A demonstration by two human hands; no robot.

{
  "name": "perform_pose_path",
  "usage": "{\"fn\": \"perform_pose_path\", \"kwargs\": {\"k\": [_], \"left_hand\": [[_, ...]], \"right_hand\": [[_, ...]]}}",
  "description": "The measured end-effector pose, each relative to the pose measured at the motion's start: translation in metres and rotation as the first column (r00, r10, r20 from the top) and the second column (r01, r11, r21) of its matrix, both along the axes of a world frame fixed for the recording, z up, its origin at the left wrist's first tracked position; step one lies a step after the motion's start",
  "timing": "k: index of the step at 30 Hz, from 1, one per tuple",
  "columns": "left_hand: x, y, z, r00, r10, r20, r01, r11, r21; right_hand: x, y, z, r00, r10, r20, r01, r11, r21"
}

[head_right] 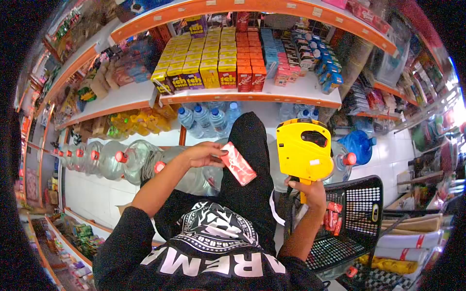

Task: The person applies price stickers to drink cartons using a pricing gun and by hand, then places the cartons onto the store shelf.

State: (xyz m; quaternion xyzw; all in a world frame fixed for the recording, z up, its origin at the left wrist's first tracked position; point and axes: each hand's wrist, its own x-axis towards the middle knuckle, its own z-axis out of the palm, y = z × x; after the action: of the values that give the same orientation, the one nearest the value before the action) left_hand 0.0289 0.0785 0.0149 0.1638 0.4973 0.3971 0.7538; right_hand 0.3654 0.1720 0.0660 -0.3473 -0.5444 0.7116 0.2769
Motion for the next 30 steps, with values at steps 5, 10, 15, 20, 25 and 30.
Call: {"fn": "perform_pose_path", "kwargs": {"k": [5, 10, 15, 20, 25, 30], "left_hand": [[-0.012, -0.008, 0.001, 0.996, 0.079, -0.051, -0.074, 0.993, 0.094], [-0.048, 0.009, 0.041, 0.952, 0.248, -0.181, -0.218, 0.961, 0.170], [-0.096, 0.062, 0.091, 0.735, 0.544, -0.404, -0.349, 0.815, 0.463], [-0.117, 0.156, 0.137, 0.585, 0.580, -0.567, -0.210, 0.784, 0.585], [-0.154, 0.260, 0.135, 0.315, 0.631, -0.709, 0.274, 0.655, 0.705], [-0.214, 0.392, 0.106, -0.090, 0.746, -0.659, 0.457, 0.619, 0.639]], "right_hand": [[-0.026, 0.015, 0.009, 0.987, 0.015, -0.161, -0.020, 0.999, -0.025], [-0.082, 0.053, 0.002, 0.919, -0.174, -0.354, 0.092, 0.967, -0.237], [-0.148, 0.094, -0.022, 0.801, -0.368, -0.471, 0.183, 0.901, -0.393], [-0.177, 0.122, -0.067, 0.622, -0.567, -0.540, 0.272, 0.803, -0.531], [-0.172, 0.127, -0.068, 0.612, -0.614, -0.499, 0.321, 0.769, -0.553], [-0.173, 0.132, -0.067, 0.711, -0.516, -0.478, 0.327, 0.844, -0.426]]}}
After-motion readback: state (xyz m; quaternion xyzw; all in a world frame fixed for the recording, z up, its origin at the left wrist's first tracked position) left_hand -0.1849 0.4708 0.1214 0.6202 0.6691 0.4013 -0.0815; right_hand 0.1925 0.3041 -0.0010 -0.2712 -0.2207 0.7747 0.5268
